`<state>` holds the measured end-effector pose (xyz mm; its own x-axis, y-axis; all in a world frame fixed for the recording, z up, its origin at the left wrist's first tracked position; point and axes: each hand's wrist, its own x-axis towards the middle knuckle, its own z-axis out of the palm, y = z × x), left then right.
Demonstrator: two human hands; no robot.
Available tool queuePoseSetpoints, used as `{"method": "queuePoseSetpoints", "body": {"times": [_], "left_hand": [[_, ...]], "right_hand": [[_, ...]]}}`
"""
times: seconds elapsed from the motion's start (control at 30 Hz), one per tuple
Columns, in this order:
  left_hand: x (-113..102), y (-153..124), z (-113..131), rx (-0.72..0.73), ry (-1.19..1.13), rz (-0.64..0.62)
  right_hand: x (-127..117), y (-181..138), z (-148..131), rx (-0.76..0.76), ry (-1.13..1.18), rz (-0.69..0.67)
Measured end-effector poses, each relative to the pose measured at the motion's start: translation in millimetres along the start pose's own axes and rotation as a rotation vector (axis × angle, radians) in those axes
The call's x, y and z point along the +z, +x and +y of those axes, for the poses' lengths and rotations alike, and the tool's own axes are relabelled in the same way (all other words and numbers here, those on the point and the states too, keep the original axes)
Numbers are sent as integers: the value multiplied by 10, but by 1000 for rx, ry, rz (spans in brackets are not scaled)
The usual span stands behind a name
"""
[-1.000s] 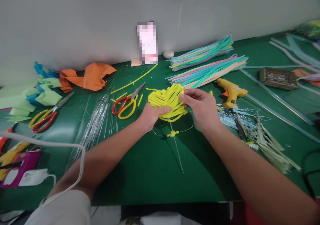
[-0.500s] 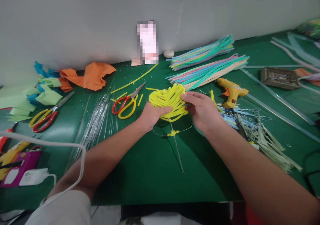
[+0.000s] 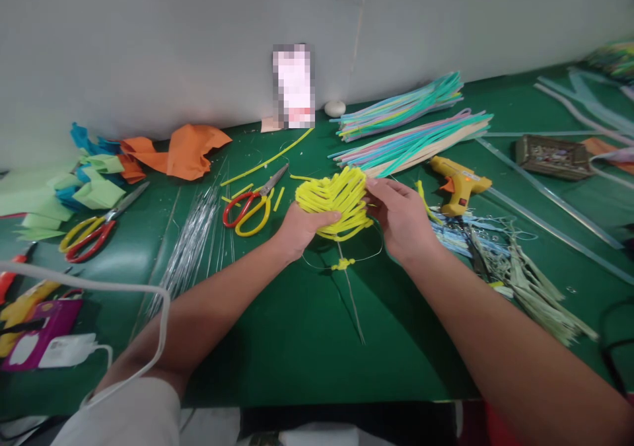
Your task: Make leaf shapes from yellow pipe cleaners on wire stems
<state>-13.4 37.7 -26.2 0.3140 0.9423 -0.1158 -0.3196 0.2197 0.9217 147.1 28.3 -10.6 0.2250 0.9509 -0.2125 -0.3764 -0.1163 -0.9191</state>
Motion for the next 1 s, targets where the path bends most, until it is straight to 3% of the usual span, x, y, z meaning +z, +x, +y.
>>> {"method": "queuePoseSetpoints", "body": {"times": [0.5,0.73,1.0], "left_hand": [[-4,3,-16,-48,-35,-13],[5,-1,29,-29,-44,14],[6,3,40,-73,-39,-26]], "right_hand": [[31,47,-37,-17,48,-5],[3,40,19,-26,-125,-33],[-5,30,66,-118,-114,-39]]}}
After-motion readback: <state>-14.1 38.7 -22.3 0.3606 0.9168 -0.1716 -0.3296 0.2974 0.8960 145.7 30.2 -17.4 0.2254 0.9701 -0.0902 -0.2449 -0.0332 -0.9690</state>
